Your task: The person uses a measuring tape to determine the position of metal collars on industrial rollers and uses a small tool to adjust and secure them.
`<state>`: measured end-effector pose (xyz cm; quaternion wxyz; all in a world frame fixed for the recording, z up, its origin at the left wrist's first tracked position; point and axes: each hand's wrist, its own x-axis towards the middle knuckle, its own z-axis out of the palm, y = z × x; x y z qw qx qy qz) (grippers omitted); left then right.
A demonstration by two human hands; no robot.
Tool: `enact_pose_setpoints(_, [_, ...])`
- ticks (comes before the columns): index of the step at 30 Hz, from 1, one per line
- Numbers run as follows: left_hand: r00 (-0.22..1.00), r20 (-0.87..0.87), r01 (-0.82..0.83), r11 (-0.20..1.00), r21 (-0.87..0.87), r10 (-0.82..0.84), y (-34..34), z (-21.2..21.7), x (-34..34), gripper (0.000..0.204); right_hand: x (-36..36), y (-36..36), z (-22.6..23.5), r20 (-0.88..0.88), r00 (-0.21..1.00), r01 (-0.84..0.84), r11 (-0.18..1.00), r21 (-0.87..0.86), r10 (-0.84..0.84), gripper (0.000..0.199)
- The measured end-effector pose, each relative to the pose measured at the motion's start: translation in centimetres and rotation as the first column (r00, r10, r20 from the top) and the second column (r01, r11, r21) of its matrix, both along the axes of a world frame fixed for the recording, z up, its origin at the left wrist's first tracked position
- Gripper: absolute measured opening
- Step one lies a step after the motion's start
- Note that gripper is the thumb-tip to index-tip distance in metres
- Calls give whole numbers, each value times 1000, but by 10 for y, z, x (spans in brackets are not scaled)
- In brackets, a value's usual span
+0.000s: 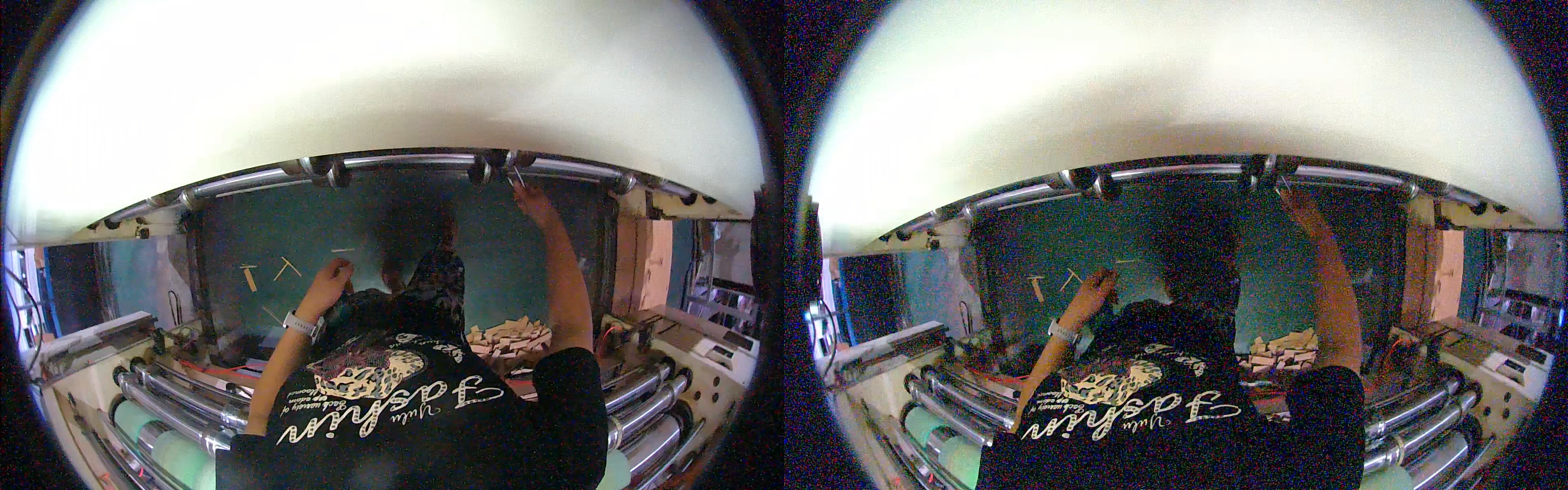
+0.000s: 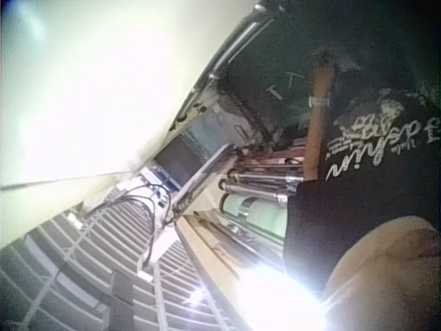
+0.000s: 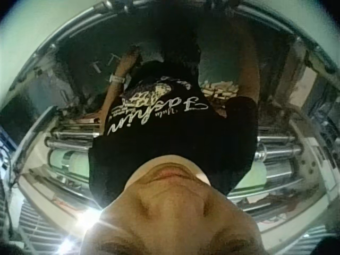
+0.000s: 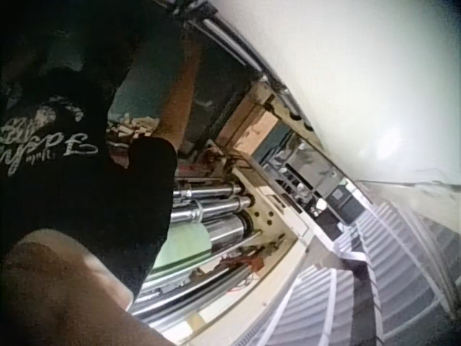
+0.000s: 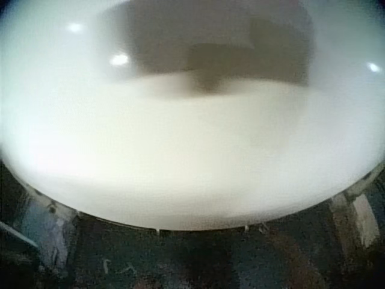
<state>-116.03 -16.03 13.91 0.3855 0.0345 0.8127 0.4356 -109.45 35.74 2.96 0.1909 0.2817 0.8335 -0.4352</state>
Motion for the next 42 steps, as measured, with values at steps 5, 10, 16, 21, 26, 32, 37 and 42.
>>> enact_pose_setpoints(5, [992,19,-129,990,53,128,-17,-3,9,33,4,-27,20,-259,965,-8,988,152,48,46])
enact_pose_setpoints(10, [997,6,-72,989,130,72,-15,-1,16,37,15,-13,-12,-193,977,-11,925,381,91,36])
enact_pose_setpoints(16, [991,-20,133,975,176,-131,28,6,7,54,68,-109,-78,-559,796,-56,948,312,232,31])
enact_pose_setpoints(21, [959,84,235,927,293,-269,76,49,2,71,34,-305,102,-426,905,-237,806,-542,-20,34])
enact_pose_setpoints(26, [910,-119,414,877,243,-396,69,31,-2,86,27,-312,136,-138,989,-134,694,-707,51,25])
enact_pose_setpoints(32, [885,-22,454,854,255,-465,56,12,-15,95,20,-300,133,-161,976,-7,717,-697,-147,36])
enact_pose_setpoints(37, [831,-95,556,818,149,-547,56,49,-21,94,16,-322,89,-290,956,-244,691,-680,53,44])
enact_pose_setpoints(42, [821,3,557,802,216,-571,54,49,-24,88,16,-331,101,-204,975,-98,657,-748,-88,46])
